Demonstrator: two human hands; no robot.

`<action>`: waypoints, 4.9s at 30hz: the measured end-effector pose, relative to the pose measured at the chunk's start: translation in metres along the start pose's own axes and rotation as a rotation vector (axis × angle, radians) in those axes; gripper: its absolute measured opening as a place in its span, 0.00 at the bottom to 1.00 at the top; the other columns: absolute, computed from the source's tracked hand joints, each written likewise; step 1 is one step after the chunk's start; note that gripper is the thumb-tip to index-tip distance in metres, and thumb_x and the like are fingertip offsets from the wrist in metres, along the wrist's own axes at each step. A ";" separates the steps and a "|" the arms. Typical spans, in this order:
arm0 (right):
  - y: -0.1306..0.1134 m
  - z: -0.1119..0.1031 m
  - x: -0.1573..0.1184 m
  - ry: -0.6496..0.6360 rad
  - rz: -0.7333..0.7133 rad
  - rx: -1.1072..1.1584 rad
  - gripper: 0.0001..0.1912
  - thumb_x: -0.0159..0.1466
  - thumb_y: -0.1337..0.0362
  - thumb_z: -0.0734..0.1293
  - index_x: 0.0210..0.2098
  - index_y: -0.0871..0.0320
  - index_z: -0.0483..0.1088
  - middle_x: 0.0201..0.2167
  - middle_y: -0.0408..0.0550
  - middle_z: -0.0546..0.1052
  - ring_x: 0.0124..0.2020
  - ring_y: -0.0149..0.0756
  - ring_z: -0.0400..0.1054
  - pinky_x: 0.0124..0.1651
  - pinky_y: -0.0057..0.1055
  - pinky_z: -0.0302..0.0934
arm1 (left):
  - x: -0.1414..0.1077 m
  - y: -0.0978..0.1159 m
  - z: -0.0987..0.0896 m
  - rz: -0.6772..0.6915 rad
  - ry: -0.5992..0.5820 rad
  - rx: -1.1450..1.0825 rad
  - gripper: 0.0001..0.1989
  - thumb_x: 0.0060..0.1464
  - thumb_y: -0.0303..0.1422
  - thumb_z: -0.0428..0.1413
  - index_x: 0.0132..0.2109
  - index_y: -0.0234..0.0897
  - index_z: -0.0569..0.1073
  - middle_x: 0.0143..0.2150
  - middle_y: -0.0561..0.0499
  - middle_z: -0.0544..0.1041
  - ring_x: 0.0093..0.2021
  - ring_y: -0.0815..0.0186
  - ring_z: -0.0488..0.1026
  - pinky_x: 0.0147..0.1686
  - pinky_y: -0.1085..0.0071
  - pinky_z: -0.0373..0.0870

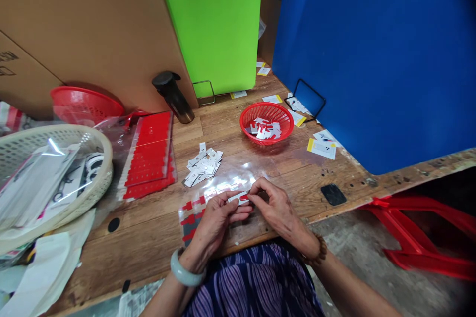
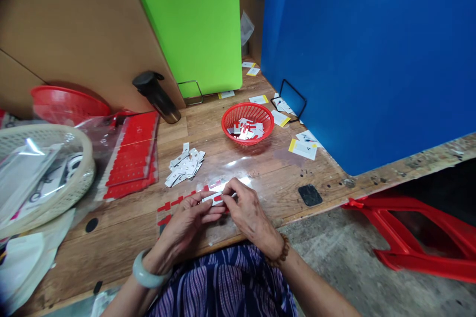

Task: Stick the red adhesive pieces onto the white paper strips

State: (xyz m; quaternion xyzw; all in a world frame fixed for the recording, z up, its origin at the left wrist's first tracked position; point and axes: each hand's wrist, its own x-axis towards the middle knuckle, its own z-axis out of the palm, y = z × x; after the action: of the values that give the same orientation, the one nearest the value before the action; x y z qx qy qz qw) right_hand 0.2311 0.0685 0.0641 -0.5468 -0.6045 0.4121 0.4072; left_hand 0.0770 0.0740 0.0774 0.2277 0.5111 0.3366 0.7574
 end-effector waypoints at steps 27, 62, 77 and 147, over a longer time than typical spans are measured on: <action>0.003 0.005 0.000 0.015 0.042 -0.001 0.04 0.58 0.71 0.62 0.28 0.57 0.65 0.25 0.39 0.69 0.28 0.29 0.63 0.33 0.26 0.56 | 0.003 -0.005 0.000 0.042 0.064 0.035 0.13 0.48 0.23 0.60 0.43 0.28 0.70 0.32 0.42 0.80 0.30 0.64 0.79 0.32 0.74 0.75; 0.007 0.010 -0.001 0.062 -0.024 -0.232 0.06 0.59 0.72 0.61 0.28 0.56 0.63 0.27 0.42 0.70 0.31 0.33 0.64 0.38 0.31 0.56 | 0.002 -0.008 -0.003 0.094 0.097 0.070 0.14 0.46 0.25 0.61 0.42 0.30 0.70 0.30 0.44 0.80 0.27 0.66 0.78 0.31 0.75 0.75; 0.013 -0.002 0.010 -0.065 0.161 0.071 0.11 0.65 0.59 0.57 0.36 0.57 0.67 0.21 0.39 0.68 0.20 0.27 0.63 0.25 0.25 0.58 | 0.006 -0.010 -0.014 0.073 0.108 0.043 0.14 0.47 0.23 0.60 0.42 0.29 0.69 0.28 0.43 0.80 0.27 0.65 0.78 0.30 0.75 0.76; -0.006 0.025 0.040 -0.365 0.209 0.898 0.11 0.50 0.66 0.74 0.32 0.57 0.71 0.29 0.41 0.73 0.29 0.28 0.65 0.34 0.25 0.60 | -0.002 0.007 -0.020 -0.050 -0.118 -0.593 0.04 0.50 0.18 0.57 0.35 0.28 0.73 0.28 0.50 0.76 0.24 0.75 0.74 0.27 0.84 0.72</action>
State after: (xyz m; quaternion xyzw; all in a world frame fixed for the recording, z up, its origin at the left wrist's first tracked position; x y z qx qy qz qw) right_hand 0.2025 0.1063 0.0634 -0.2941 -0.3708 0.7594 0.4465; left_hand 0.0562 0.0770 0.0758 0.0033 0.3510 0.4387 0.8273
